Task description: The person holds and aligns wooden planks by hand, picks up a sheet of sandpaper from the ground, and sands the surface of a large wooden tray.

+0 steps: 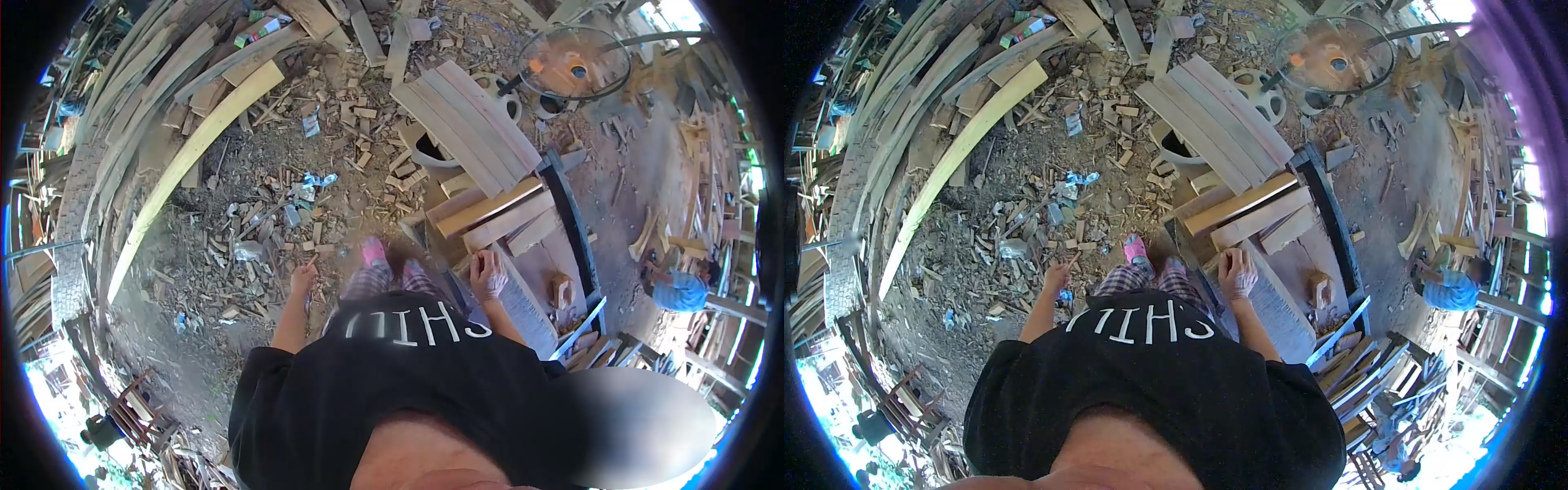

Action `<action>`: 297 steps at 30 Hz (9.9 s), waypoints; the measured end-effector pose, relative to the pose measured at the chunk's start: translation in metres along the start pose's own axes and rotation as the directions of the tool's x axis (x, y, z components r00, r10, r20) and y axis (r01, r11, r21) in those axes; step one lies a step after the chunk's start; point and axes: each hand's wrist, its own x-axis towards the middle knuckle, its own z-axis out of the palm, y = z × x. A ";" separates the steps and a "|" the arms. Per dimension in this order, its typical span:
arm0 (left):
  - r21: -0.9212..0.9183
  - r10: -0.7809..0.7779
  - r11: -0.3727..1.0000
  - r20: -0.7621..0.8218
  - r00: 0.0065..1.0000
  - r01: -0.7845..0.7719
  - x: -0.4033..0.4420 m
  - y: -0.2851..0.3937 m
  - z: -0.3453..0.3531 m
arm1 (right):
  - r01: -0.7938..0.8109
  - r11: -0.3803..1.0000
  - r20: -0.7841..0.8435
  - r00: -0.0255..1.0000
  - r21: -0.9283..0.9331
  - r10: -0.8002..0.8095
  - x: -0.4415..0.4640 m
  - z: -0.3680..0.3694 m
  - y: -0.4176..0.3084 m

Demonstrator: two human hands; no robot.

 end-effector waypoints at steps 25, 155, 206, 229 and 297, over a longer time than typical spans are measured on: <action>0.456 0.171 0.878 -0.020 0.985 -0.143 -0.034 0.021 0.100 | 0.030 0.814 -0.025 0.999 0.580 -0.019 0.113 -0.010 -0.037; 0.233 0.707 0.549 0.382 0.595 -0.802 0.406 0.652 0.001 | -0.677 -0.116 0.686 0.705 0.727 0.181 0.548 0.333 -0.473; -0.228 0.222 0.967 0.549 0.806 -0.111 0.493 1.019 0.237 | -0.206 -0.377 0.428 0.497 0.903 0.754 0.864 0.266 -0.131; -0.195 0.141 0.979 0.434 0.890 -0.060 0.646 1.059 0.308 | -0.160 -0.140 0.196 0.417 0.977 0.888 1.040 0.236 0.027; 0.134 0.121 0.965 0.536 0.835 -0.225 1.035 2.175 1.280 | -0.577 0.816 0.558 0.693 0.048 0.457 2.417 0.219 0.537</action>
